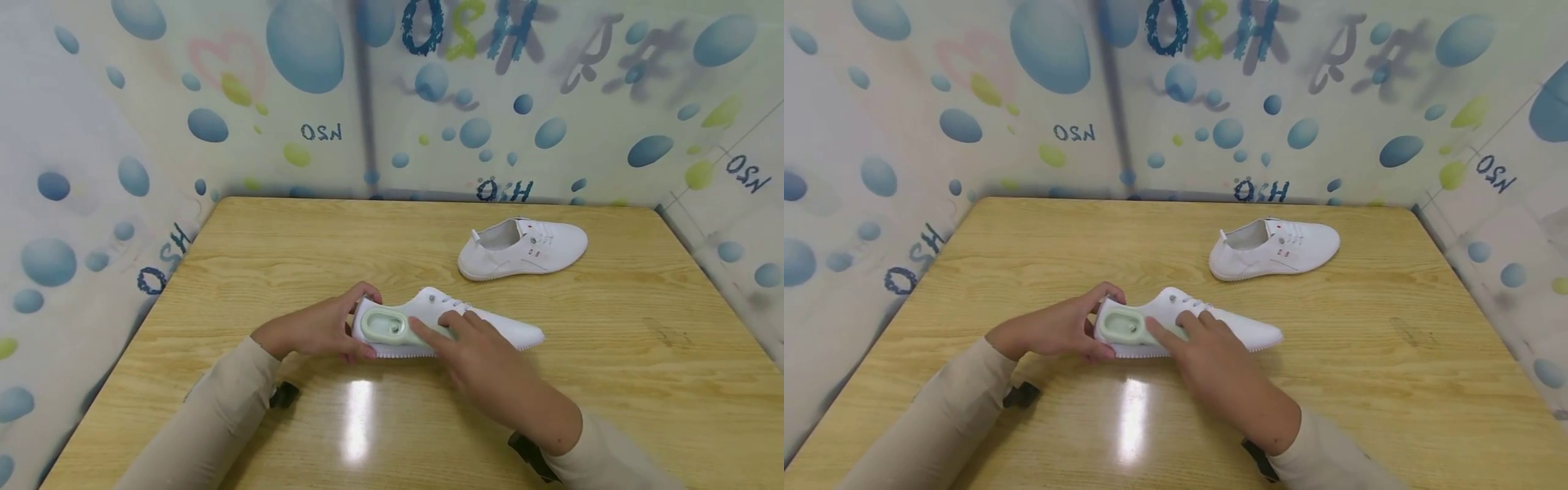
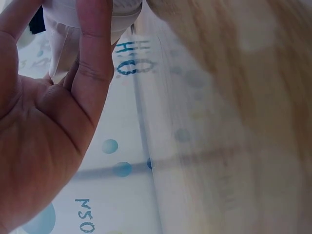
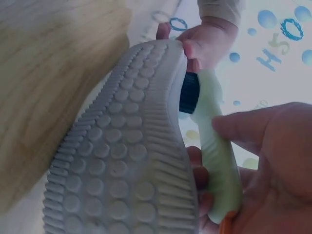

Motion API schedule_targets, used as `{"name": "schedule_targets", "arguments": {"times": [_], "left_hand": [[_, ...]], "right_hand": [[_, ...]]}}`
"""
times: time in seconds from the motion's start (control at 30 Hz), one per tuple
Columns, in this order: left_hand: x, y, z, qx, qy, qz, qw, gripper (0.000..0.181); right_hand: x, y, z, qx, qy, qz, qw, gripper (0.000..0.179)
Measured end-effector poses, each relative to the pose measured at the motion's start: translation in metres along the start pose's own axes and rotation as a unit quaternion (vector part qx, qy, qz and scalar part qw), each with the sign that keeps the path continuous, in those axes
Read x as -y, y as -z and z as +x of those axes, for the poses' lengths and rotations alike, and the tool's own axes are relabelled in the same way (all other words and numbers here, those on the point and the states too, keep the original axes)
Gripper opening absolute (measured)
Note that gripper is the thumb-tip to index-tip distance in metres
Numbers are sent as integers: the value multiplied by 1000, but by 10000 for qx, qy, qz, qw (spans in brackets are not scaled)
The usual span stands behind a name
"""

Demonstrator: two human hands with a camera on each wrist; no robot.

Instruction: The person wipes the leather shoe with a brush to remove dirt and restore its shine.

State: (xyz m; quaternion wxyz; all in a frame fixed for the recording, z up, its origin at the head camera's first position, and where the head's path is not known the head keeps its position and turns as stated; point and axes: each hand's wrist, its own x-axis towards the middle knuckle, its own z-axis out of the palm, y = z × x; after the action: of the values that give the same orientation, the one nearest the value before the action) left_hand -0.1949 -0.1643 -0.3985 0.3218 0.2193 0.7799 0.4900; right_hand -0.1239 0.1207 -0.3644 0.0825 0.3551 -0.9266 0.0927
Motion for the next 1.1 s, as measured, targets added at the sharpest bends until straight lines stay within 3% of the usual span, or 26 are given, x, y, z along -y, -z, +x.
{"name": "schedule_targets", "arguments": {"times": [0.37, 0.57, 0.93, 1.1], "left_hand": [[1, -2, 0, -6, 115, -6, 9999, 77], [1, 0, 0, -11, 119, 47, 9999, 76], [0, 3, -1, 8, 88, 5, 10000, 76], [0, 1, -1, 7, 76, -28, 10000, 76]], "right_hand": [[-14, 29, -7, 335, -393, 399, 9979, 50], [-22, 40, -9, 404, -406, 452, 9973, 44], [-12, 15, 1, 31, -239, 470, 9986, 46], [-12, 18, -1, -20, -258, 446, 9987, 47]]}}
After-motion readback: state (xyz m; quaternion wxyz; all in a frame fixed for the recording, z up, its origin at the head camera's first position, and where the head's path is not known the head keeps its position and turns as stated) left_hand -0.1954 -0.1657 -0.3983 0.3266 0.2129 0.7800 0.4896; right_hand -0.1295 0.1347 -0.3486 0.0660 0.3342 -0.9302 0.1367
